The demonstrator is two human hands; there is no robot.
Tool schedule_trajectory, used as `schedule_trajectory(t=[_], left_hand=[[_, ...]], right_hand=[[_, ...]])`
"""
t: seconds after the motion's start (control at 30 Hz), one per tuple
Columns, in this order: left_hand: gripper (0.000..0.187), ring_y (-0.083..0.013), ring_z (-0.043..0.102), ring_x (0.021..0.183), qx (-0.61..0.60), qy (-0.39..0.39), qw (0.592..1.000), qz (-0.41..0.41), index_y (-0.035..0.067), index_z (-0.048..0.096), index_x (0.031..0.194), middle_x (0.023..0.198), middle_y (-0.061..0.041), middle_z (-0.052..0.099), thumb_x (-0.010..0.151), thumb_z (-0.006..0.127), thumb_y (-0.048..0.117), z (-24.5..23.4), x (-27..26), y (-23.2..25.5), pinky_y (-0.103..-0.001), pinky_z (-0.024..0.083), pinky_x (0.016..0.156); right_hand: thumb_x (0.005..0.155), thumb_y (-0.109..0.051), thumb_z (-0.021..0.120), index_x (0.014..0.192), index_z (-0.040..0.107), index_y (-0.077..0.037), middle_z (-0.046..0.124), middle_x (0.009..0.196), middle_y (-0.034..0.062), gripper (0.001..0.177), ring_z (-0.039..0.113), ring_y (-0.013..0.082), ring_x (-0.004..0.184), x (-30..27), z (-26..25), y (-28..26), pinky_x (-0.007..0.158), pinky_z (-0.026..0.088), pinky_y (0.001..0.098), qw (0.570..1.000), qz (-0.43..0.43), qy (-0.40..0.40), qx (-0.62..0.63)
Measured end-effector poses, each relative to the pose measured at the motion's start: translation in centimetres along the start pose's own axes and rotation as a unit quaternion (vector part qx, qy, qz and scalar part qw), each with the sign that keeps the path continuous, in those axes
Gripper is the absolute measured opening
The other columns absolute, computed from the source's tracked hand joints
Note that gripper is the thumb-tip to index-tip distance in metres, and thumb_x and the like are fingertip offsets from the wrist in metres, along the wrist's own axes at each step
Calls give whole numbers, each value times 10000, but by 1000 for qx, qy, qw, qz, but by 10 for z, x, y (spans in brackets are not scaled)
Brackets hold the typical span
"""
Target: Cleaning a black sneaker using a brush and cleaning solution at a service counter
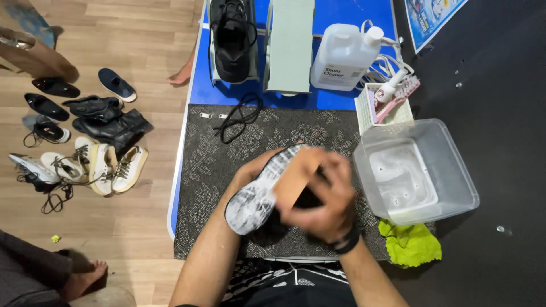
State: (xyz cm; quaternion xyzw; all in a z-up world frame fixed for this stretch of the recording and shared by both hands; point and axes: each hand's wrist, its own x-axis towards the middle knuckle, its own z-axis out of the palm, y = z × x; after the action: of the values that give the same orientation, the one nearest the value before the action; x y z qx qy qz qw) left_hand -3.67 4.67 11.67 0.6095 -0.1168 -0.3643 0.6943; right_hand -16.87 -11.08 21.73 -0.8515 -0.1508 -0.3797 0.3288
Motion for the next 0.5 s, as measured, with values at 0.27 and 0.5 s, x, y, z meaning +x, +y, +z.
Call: schedule_trajectory(t=[0.27, 0.5], left_hand=[[419, -236, 586, 1193, -34, -3, 999, -33, 68, 685, 1305, 1250, -176, 687, 1041, 528, 352, -1, -44, -48, -384, 439, 1066], [391, -182, 590, 1104, -58, -14, 997, -53, 83, 697, 1269, 1186, -131, 702, 1030, 560, 360, -4, -47, -65, -344, 460, 1001]], right_hand=[[674, -335, 945, 1221, 724, -27, 684, 1214, 266, 665, 631, 476, 1041, -12, 1, 54, 927, 520, 550, 999, 17, 30, -11], [738, -475, 856, 1263, 662, -46, 583, 1367, 317, 704, 593, 470, 1121, -16, -6, 18, 955, 552, 538, 998, -57, -35, -17]])
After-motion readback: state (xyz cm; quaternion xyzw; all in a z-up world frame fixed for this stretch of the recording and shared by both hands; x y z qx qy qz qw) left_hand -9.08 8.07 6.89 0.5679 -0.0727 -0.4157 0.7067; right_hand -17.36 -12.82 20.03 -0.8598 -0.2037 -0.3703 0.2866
